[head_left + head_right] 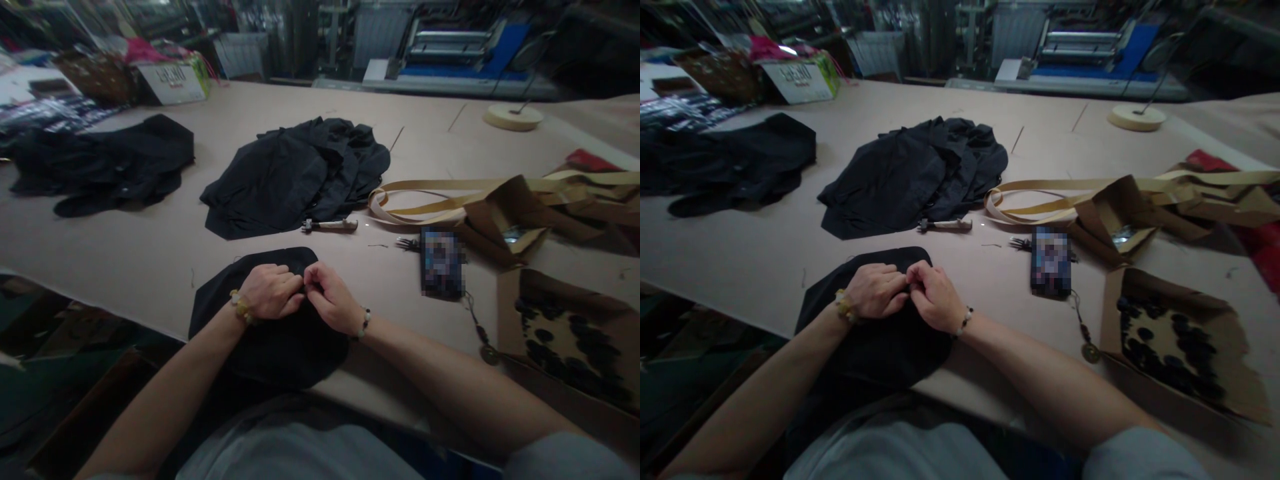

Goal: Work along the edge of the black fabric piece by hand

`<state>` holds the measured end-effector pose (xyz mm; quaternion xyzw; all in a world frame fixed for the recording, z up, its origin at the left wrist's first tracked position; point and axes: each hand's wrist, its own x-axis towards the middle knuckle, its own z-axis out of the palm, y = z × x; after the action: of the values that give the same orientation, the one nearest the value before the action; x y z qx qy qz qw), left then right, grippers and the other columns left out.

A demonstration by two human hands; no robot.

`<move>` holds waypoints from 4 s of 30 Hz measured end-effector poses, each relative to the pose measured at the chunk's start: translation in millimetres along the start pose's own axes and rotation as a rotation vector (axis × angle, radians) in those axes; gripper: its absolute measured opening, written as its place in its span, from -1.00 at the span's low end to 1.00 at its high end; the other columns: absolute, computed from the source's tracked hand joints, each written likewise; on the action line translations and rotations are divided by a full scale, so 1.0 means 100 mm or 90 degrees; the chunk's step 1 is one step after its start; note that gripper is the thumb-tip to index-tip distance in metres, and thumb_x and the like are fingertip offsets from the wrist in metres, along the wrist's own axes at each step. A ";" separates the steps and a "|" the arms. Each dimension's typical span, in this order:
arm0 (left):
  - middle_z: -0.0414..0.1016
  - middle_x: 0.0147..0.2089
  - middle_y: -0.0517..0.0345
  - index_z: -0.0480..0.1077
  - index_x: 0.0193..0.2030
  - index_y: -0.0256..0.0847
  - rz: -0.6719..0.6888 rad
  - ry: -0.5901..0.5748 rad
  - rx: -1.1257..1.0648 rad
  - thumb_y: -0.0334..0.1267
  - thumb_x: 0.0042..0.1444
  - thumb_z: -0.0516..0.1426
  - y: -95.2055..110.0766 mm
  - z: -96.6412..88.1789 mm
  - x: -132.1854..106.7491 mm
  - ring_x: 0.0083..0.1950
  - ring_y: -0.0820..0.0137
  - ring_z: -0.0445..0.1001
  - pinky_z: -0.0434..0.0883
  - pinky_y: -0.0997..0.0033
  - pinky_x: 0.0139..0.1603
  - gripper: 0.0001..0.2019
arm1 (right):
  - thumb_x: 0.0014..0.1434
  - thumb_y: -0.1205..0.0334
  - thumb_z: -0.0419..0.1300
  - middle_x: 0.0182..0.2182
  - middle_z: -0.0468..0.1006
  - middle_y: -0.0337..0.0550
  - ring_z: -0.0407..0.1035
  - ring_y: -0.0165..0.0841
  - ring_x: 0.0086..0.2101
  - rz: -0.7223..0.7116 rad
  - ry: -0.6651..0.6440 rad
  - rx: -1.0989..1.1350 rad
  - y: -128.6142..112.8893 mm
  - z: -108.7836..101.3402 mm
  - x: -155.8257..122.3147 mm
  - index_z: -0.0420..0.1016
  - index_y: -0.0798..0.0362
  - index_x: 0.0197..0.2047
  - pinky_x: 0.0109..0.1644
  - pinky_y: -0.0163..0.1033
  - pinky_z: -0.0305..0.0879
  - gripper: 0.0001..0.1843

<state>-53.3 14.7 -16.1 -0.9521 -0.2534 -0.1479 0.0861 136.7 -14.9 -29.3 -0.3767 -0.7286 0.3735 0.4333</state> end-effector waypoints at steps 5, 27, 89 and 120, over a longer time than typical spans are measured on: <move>0.38 -0.52 0.18 0.33 -0.42 -0.19 0.008 0.015 -0.015 -0.26 0.28 -0.04 -0.01 -0.04 -0.02 -0.48 0.36 0.31 0.17 0.30 -0.44 -0.74 | 0.10 0.37 -0.01 -0.42 0.33 -0.27 0.22 -0.36 -0.39 -0.007 -0.013 -0.009 0.01 0.00 -0.01 0.22 0.02 -0.30 -0.15 -0.21 0.11 -0.91; 0.33 -0.58 0.21 0.31 -0.51 -0.18 0.007 0.085 0.015 -0.32 0.13 0.07 0.00 -0.01 -0.01 -0.51 0.39 0.30 0.13 0.31 -0.48 -0.81 | 0.14 0.35 0.02 -0.42 0.29 -0.27 0.20 -0.36 -0.40 0.064 -0.024 0.015 0.02 -0.01 0.01 0.23 0.02 -0.26 -0.26 -0.24 0.12 -0.92; 0.67 -0.15 0.09 0.54 -0.15 -0.15 -0.296 0.207 -0.430 -0.23 0.24 0.21 0.14 -0.13 0.03 -0.13 0.34 0.64 0.53 0.39 -0.07 -0.88 | 0.15 0.05 0.09 -0.43 0.40 -0.20 0.31 -0.33 -0.43 0.197 -0.103 0.188 -0.04 -0.26 0.23 0.16 0.01 -0.18 -0.37 -0.26 0.27 -0.73; 0.57 -0.30 0.17 0.51 -0.23 -0.23 -0.791 0.303 -0.724 -0.16 0.09 0.24 0.52 0.04 0.05 -0.28 0.42 0.47 0.41 0.45 -0.23 -0.81 | 0.16 0.07 0.21 -0.35 0.48 -0.22 0.29 -0.42 -0.44 0.228 -0.010 0.289 0.13 -0.10 0.16 0.23 0.06 0.04 -0.40 -0.33 0.19 -0.56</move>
<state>-22.0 -26.4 -22.9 -0.4844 -0.5894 -0.4670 -0.4471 143.5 7.1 -31.8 -0.3898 -0.5513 0.6009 0.4278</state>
